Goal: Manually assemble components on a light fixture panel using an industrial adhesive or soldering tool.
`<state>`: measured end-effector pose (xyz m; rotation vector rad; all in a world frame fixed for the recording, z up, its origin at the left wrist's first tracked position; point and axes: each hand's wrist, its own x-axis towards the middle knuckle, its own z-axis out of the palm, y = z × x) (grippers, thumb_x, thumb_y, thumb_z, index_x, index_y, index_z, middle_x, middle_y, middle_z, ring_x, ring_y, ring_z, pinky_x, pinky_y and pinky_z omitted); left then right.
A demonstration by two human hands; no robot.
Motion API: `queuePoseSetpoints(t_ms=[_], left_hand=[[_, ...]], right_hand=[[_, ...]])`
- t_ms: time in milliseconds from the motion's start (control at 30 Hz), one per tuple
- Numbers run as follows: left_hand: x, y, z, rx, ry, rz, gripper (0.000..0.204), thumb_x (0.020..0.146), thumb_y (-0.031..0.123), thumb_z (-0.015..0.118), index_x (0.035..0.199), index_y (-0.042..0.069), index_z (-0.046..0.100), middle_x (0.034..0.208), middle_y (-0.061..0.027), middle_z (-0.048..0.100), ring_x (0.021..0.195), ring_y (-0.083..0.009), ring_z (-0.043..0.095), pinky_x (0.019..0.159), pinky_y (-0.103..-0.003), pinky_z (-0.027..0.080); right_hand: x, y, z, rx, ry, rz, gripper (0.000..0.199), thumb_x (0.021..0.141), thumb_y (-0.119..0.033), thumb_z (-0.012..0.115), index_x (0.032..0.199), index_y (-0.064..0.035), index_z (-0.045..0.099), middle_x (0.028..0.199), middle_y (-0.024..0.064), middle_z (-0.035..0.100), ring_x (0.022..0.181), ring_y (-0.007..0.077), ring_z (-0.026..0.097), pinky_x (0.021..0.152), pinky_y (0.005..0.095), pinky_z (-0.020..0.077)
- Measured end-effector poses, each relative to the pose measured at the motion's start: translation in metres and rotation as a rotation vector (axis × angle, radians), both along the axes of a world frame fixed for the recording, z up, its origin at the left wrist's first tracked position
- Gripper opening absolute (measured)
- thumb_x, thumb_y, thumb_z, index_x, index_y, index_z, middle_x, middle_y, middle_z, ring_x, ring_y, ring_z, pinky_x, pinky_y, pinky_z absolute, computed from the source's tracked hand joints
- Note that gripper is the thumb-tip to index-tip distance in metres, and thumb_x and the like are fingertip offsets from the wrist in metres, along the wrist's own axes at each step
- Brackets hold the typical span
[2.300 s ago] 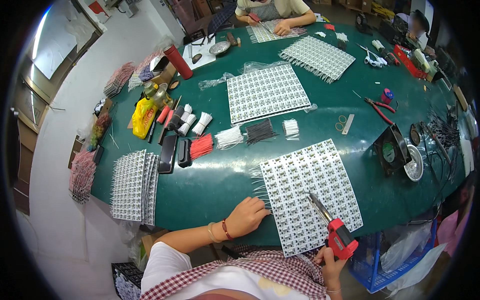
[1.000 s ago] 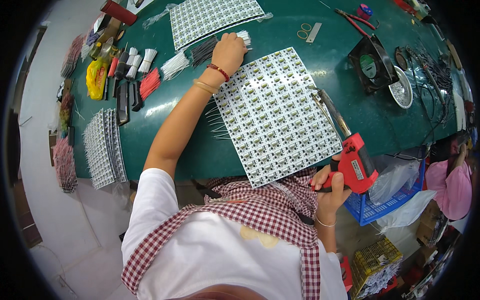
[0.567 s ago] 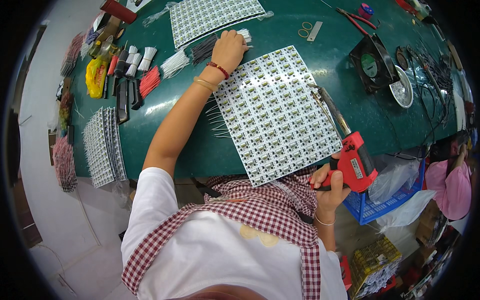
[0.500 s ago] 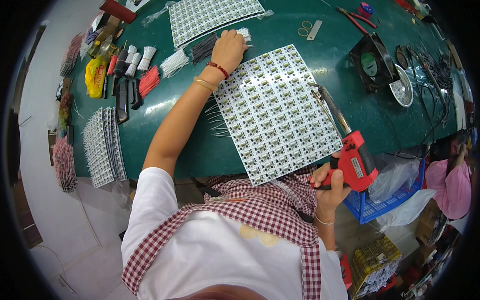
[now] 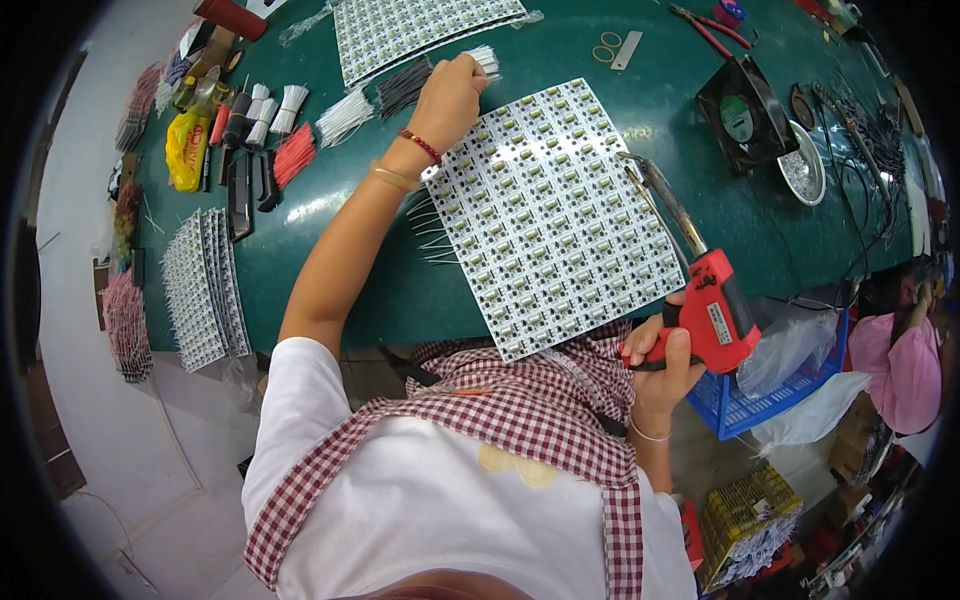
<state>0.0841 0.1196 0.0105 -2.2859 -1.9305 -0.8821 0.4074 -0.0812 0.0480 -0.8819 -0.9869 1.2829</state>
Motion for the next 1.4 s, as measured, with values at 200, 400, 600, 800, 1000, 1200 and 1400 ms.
queuePoseSetpoints(t_ms=[200,400,600,800,1000,1200,1400], left_hand=[[0.032,-0.088,0.040,-0.603,-1.000,-0.237,0.022,0.094,0.015,0.062,0.107,-0.001,0.069,0.089,-0.0021,0.069,0.082,-0.0079,0.059,0.077,-0.026,0.050],[0.078,-0.178,0.052,-0.572,-0.844,-0.335,0.011,0.096,0.008,0.057,0.095,0.000,0.065,0.082,-0.0084,0.069,0.074,-0.0137,0.067,0.067,-0.028,0.052],[0.091,-0.210,0.059,-0.679,-0.917,-0.325,0.009,0.096,0.006,0.056,0.096,0.000,0.062,0.080,-0.0096,0.069,0.059,-0.0148,0.067,0.055,-0.027,0.052],[0.092,-0.211,0.054,-0.703,-0.950,-0.292,0.008,0.095,0.005,0.055,0.094,0.000,0.060,0.077,-0.0103,0.068,0.060,-0.0166,0.067,0.055,-0.028,0.052],[0.096,-0.219,0.043,-0.407,-0.792,-0.232,0.004,0.090,0.003,0.059,0.093,0.000,0.060,0.077,-0.0149,0.065,0.064,-0.0299,0.064,0.060,-0.035,0.050],[0.091,-0.231,0.047,-0.424,-0.792,-0.217,0.007,0.088,0.004,0.062,0.094,0.000,0.064,0.076,-0.0145,0.065,0.063,-0.0276,0.065,0.058,-0.034,0.050],[0.086,-0.240,0.047,-0.493,-0.828,-0.163,0.010,0.089,0.006,0.062,0.095,-0.002,0.065,0.069,-0.0142,0.066,0.056,-0.0191,0.066,0.052,-0.029,0.050]], right_hand=[[-0.019,0.004,0.009,-0.046,0.117,0.071,0.034,0.099,-0.014,0.051,0.125,0.0056,0.043,0.065,0.0066,0.051,0.051,0.0110,0.048,0.051,0.0276,0.0473],[-0.059,0.005,0.019,-0.163,-0.115,0.097,0.043,0.092,-0.003,0.063,0.129,0.0052,0.044,0.089,0.0100,0.062,0.074,0.0132,0.061,0.066,0.0264,0.0507],[-0.066,0.000,0.020,-0.232,-0.177,0.170,0.042,0.091,-0.005,0.067,0.127,0.0044,0.049,0.093,0.0055,0.062,0.078,0.0106,0.060,0.067,0.0241,0.0484],[-0.071,-0.004,0.020,-0.267,-0.183,0.134,0.040,0.090,-0.006,0.069,0.125,0.0036,0.050,0.093,0.0036,0.061,0.078,0.0096,0.059,0.068,0.0238,0.0481],[-0.065,-0.015,0.014,-0.175,-0.394,0.183,0.029,0.085,0.002,0.073,0.110,-0.0012,0.059,0.099,0.0013,0.061,0.088,0.0078,0.057,0.075,0.0236,0.0479],[-0.066,-0.021,0.008,-0.095,-0.462,0.183,0.029,0.085,0.003,0.072,0.111,-0.0004,0.059,0.099,0.0027,0.062,0.088,0.0082,0.058,0.075,0.0238,0.0482],[-0.065,-0.027,0.005,-0.124,-0.494,0.245,0.030,0.086,0.002,0.072,0.113,0.0009,0.059,0.101,0.0046,0.063,0.089,0.0090,0.059,0.075,0.0238,0.0488]])
